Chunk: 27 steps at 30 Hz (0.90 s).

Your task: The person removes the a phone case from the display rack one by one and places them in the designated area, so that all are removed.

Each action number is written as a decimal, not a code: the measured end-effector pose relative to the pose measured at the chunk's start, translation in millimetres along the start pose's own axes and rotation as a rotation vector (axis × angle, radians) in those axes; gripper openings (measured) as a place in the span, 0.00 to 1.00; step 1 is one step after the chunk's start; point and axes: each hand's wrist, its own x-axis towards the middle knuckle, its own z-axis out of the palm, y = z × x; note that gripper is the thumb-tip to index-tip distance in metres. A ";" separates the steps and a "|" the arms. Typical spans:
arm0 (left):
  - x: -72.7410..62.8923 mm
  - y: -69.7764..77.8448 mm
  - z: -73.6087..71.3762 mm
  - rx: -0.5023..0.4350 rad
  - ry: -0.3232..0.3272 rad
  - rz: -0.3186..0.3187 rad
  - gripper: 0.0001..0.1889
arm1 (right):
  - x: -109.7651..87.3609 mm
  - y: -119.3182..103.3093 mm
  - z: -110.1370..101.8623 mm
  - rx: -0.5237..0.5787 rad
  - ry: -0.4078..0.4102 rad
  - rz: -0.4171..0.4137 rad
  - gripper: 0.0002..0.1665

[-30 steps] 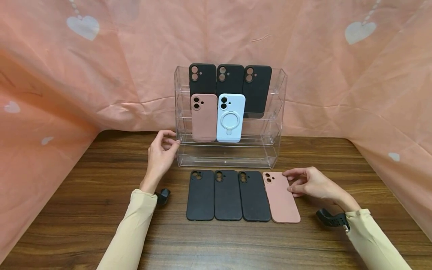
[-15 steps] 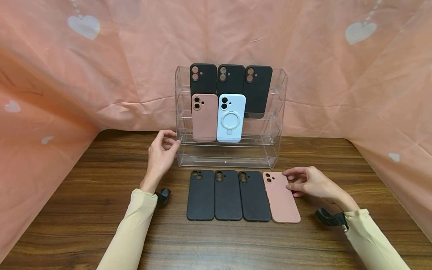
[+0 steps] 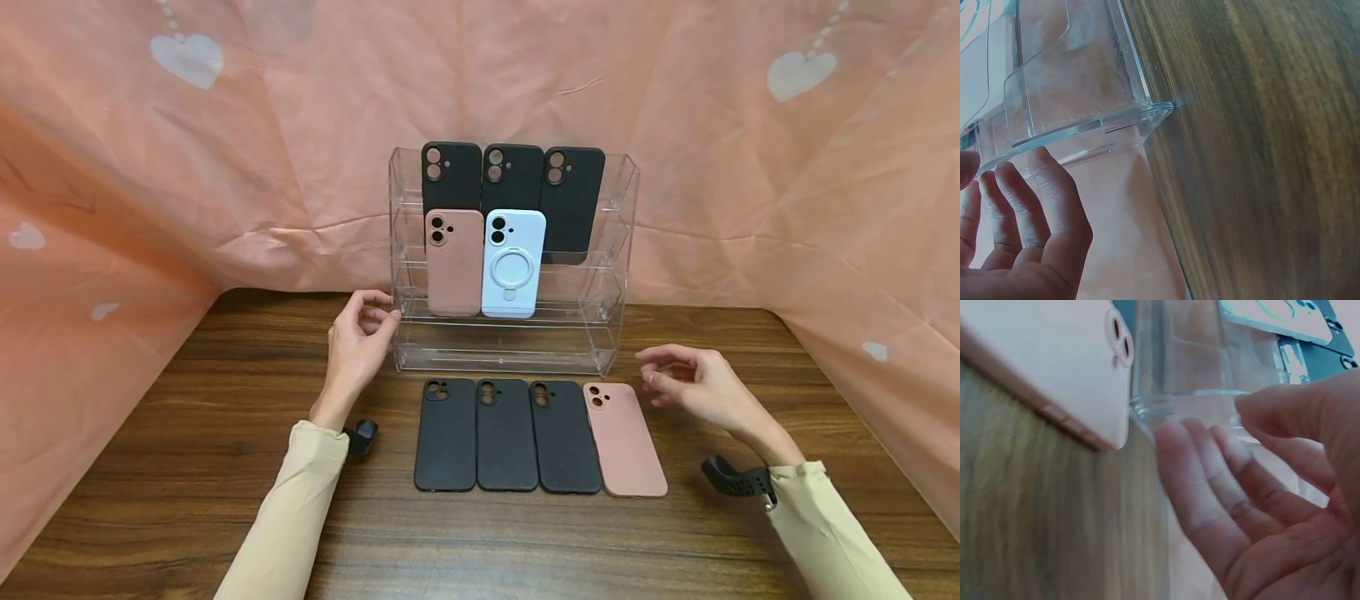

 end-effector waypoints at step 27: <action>0.5 -0.4 1.4 0.004 0.016 0.014 0.12 | 39.6 -47.6 21.4 0.149 0.336 -0.258 0.18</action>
